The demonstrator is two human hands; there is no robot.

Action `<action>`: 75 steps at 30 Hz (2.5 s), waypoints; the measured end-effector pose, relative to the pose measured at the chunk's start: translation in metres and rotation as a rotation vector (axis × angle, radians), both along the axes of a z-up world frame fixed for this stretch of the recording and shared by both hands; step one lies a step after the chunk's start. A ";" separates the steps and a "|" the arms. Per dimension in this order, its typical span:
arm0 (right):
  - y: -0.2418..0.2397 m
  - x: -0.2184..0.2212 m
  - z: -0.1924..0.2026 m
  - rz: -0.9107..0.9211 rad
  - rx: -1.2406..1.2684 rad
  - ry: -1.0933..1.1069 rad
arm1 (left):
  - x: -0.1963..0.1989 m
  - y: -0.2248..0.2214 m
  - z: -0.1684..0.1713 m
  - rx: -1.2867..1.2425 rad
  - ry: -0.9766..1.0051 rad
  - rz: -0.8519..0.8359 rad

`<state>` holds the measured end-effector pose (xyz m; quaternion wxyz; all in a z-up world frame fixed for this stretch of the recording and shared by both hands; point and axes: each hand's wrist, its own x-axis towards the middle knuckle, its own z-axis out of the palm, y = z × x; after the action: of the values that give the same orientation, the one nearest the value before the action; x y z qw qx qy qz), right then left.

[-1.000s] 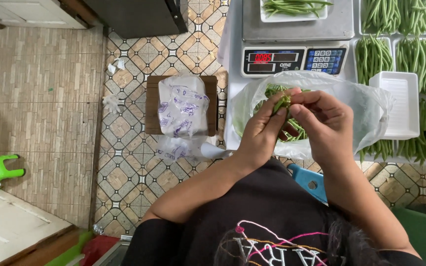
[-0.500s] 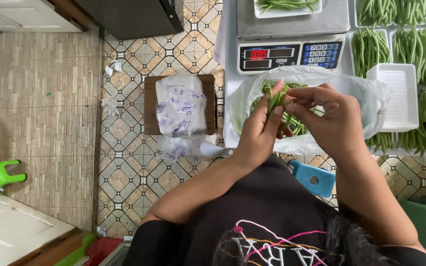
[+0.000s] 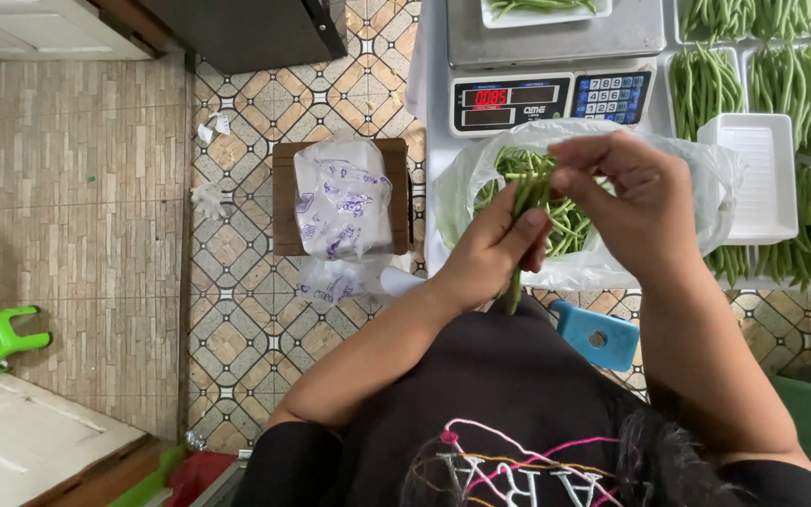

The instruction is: Sorting, cleaning by snapping ends, and weighing green beans for packaging into foam trays.

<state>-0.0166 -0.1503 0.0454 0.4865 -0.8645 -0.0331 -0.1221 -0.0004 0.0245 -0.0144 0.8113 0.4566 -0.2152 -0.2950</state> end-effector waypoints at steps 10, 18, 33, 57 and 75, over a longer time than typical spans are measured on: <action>-0.069 0.049 -0.246 -0.120 -0.351 0.713 | 0.012 0.040 0.006 0.055 0.139 0.209; -0.068 0.058 -0.281 -0.157 -0.380 0.743 | 0.001 0.033 -0.007 0.113 0.125 0.167; -0.021 0.006 -0.004 0.053 -0.095 0.324 | 0.012 -0.014 -0.022 0.282 -0.013 0.113; -0.056 0.029 -0.267 0.055 -0.868 0.036 | 0.014 0.027 -0.039 0.591 0.514 0.208; -0.085 -0.040 -0.066 -0.340 -0.337 0.611 | 0.020 0.002 -0.033 0.518 0.427 0.395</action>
<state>-0.0565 -0.2351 -0.0203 0.2978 -0.9220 0.2377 0.0693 0.0201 0.0260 -0.0473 0.7369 0.6073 0.1320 -0.2660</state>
